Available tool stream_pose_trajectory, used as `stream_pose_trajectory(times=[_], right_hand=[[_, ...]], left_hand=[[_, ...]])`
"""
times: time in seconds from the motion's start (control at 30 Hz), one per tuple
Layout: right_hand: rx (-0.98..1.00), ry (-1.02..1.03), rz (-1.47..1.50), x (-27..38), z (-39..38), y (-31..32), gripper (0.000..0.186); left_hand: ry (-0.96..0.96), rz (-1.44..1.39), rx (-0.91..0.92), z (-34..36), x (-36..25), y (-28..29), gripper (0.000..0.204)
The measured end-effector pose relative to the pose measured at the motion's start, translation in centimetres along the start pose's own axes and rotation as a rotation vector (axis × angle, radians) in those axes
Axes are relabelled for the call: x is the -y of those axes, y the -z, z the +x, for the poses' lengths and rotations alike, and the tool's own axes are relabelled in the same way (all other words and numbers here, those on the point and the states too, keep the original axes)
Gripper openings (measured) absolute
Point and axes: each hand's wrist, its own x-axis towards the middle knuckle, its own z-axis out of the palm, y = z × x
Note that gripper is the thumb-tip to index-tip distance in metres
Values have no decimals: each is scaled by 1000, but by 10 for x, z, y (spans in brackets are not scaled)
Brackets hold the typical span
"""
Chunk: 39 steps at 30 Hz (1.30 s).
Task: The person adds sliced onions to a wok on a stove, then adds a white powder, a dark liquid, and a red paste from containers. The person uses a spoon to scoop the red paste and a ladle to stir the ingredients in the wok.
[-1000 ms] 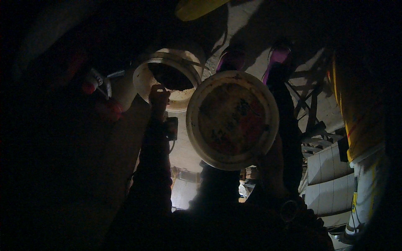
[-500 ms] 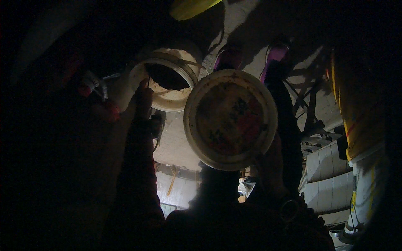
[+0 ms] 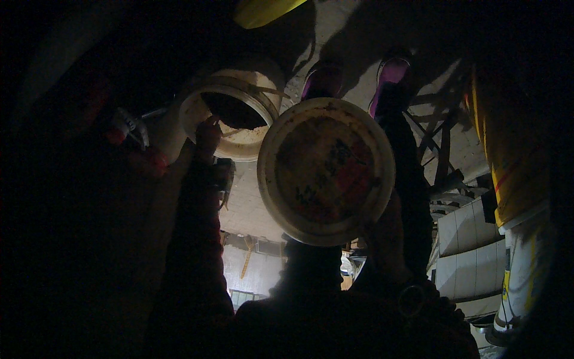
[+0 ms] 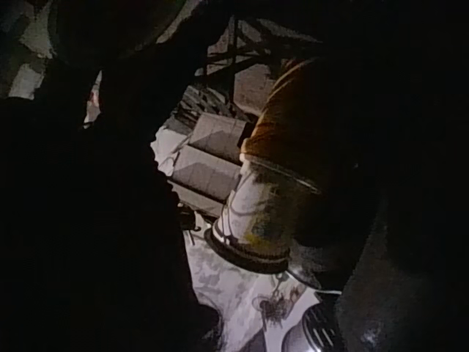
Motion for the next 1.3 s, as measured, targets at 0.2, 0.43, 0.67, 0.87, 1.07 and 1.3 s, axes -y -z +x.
stream_pose_trajectory(times=[0.2,0.43,0.67,0.87,1.07,1.3], right_hand=[[-47,-44,-110,3,0,-2,71],[34,-5,-306,1,9,4,70],[-17,-45,-156,6,3,3,68],[-32,-82,-97,13,1,7,68],[-59,-99,-204,3,3,11,66],[-63,-25,-267,2,-1,15,66]], left_hand=[[278,-244,150,-8,-33,8,31],[395,-557,279,-16,-85,23,21],[365,-573,314,-19,-77,19,22],[530,-581,315,-33,-79,25,25],[462,-683,279,-54,-86,28,28],[363,-724,284,-63,-102,30,30]])
